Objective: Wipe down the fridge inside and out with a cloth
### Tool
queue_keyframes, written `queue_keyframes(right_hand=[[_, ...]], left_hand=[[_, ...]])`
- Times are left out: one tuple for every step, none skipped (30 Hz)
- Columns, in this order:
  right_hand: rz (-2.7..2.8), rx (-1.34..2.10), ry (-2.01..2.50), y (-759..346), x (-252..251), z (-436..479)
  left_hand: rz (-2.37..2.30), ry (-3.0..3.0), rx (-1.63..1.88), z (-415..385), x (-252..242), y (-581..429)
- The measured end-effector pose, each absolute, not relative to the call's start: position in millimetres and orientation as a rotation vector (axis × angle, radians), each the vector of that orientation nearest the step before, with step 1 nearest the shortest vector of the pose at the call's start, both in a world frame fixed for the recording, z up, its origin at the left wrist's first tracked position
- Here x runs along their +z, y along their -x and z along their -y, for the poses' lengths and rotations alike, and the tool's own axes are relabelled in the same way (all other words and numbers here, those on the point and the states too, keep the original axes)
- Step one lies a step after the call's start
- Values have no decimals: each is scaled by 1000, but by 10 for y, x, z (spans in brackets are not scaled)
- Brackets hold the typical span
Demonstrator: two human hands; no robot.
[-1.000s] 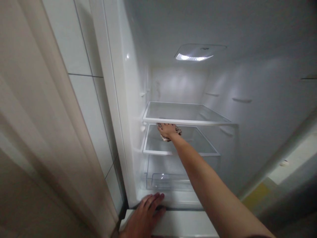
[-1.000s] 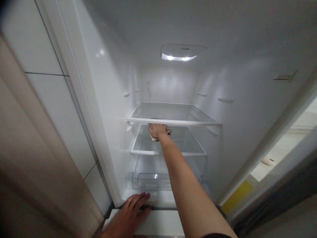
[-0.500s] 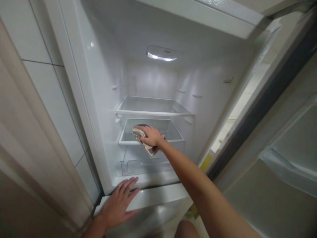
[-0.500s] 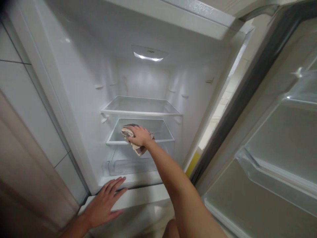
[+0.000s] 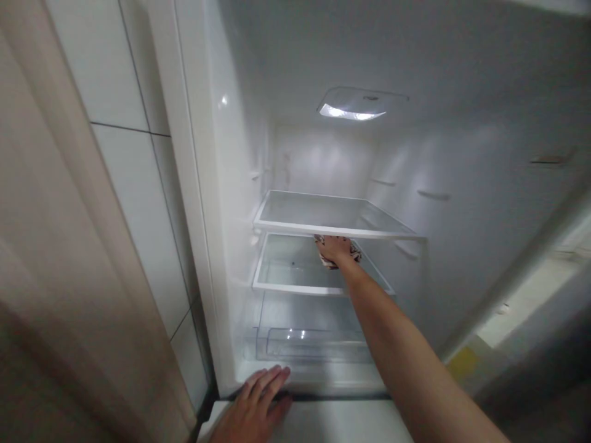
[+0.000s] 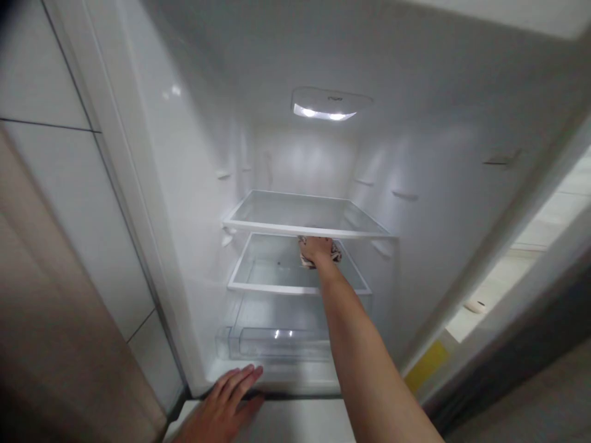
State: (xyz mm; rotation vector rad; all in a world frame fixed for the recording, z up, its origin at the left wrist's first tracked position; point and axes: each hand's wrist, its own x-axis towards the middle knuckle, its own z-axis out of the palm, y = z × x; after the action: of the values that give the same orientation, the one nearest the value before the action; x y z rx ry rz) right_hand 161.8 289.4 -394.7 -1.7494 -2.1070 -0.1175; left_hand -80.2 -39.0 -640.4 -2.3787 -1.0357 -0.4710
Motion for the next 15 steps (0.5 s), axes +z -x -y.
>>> queue_keyframes(right_hand=[[2132,-110,1720,-1460,-3944,-2962],[2158,-102,1688,-1305,-3944,-3015],[2183,-95,1656,-1159,-3946,-3053],[2208,-87,1625,-1024,-3950,-3076],[2232,-77,1598,-903,-3955,-3087],[2256,-67,1575,-795,-3959,-3086],[2279,-58,1555,-697,-3962,-3074],[2303,-50,1536,-608,-3962,-3052],[2329,-41,1515,-523,-3961,-3019],[2357,-33,1492,-442,-3957,-2976],[2386,-26,1464,-364,-3952,-2923],[2412,-20,1433,-292,-3946,-2859],[2432,-16,1405,-229,-3940,-2786],[2447,-13,1382,-180,-3934,-2707],[2457,-11,1365,-152,-3928,-2624]], left_hand=[[1016,2336,-486,379,-6413,794],[1006,2314,-495,371,-6422,787],[1006,2310,-500,368,-6432,782],[1022,2318,-499,368,-6445,779],[1041,2328,-499,371,-6459,779],[1061,2339,-498,376,-6475,782],[1082,2358,-496,382,-6488,788],[1102,2391,-493,388,-6496,794],[1116,2442,-486,394,-6495,801],[1135,2502,-472,402,-6482,807],[1153,2565,-455,412,-6458,812],[1175,2624,-435,423,-6425,814],[1196,2670,-417,435,-6386,815],[1222,2698,-408,450,-6346,814],[1252,2711,-409,465,-6309,813]])
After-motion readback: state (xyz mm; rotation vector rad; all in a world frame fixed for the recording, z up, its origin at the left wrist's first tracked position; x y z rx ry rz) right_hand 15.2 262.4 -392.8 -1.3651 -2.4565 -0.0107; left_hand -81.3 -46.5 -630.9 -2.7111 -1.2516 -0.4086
